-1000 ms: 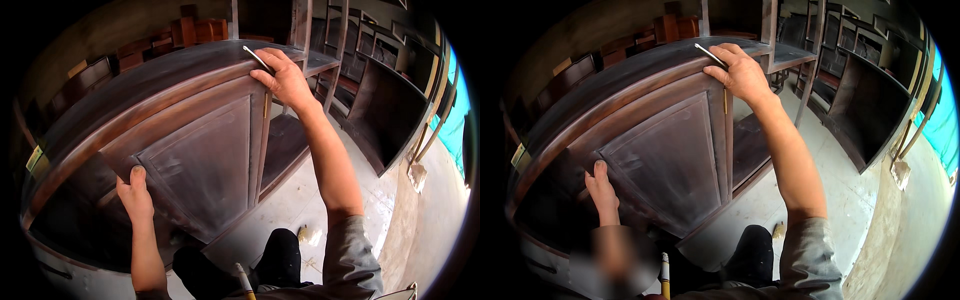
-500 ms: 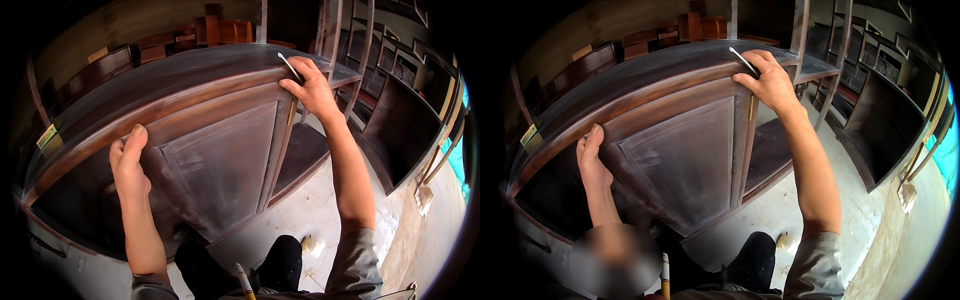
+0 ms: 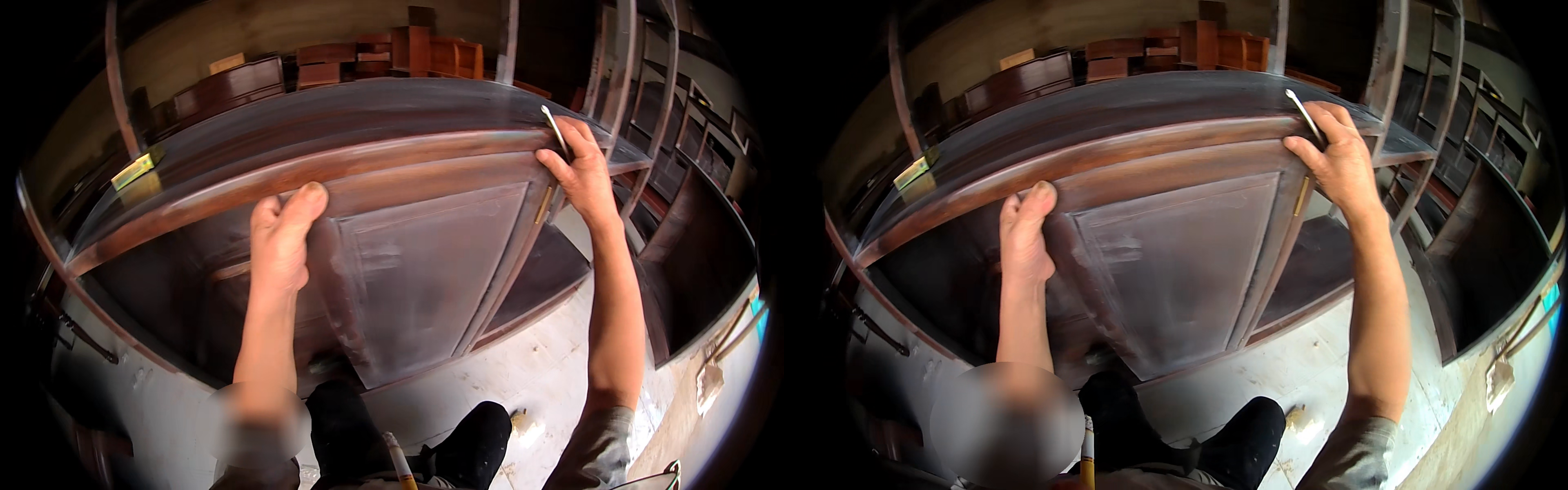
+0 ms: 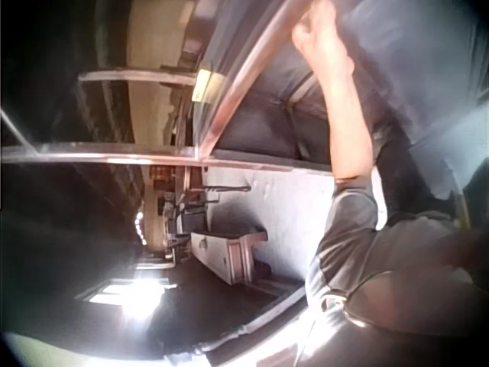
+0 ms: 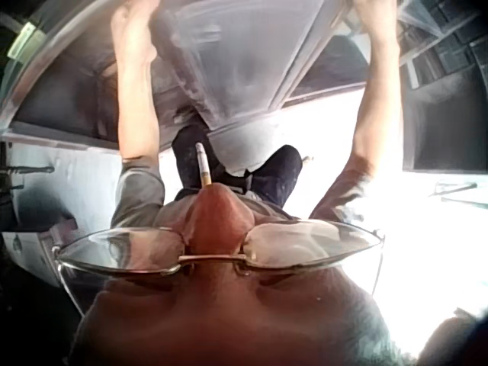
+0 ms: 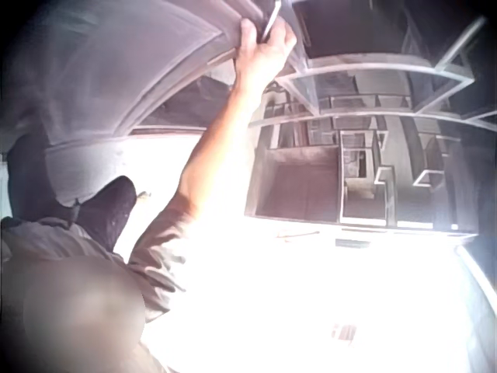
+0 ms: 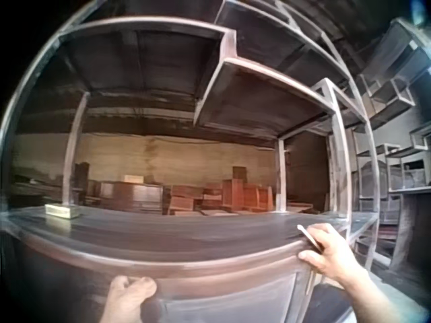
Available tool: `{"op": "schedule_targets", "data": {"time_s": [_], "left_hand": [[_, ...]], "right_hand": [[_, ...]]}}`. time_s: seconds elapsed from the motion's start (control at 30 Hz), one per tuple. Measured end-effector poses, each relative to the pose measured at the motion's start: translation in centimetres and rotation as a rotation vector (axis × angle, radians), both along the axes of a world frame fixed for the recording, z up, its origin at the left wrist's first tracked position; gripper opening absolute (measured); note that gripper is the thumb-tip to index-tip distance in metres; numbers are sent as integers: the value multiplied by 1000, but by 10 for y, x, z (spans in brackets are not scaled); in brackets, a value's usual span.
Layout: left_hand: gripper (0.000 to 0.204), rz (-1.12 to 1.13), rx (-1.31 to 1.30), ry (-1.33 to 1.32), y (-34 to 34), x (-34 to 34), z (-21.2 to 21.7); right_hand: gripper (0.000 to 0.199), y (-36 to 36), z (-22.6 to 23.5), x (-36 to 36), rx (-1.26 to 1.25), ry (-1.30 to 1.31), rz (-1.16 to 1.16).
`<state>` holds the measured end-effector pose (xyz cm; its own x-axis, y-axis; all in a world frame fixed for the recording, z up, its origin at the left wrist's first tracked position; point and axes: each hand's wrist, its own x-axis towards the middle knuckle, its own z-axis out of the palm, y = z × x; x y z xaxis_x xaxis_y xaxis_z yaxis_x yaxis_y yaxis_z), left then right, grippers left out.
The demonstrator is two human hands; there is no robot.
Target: The person attaches a cabinet door to a wooden cabinet using a screwdriver and a power drill. They align the door, insert screws into the hinge, and tighten them to secure the door in place.
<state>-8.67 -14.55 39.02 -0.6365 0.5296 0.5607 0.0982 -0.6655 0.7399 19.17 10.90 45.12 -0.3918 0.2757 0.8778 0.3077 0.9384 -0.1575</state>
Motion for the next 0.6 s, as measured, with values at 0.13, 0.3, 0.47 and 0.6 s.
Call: {"op": "schedule_targets", "data": {"time_s": [0.13, 0.3, 0.47, 0.6], "left_hand": [[46, -116, -60, 78, -2, -1, -4], [45, -240, -159, 72, -7, -7, -35], [39, -238, -140, 82, -4, -6, -47], [39, -184, -156, 99, -7, -3, -48]], "right_hand": [[42, -1, 0, 1, -28, 16, 40], [41, 0, -1, -2, -21, 6, 20], [37, 6, 0, 0, -22, -1, 38], [35, 8, 0, 1, -20, 2, 38]]}}
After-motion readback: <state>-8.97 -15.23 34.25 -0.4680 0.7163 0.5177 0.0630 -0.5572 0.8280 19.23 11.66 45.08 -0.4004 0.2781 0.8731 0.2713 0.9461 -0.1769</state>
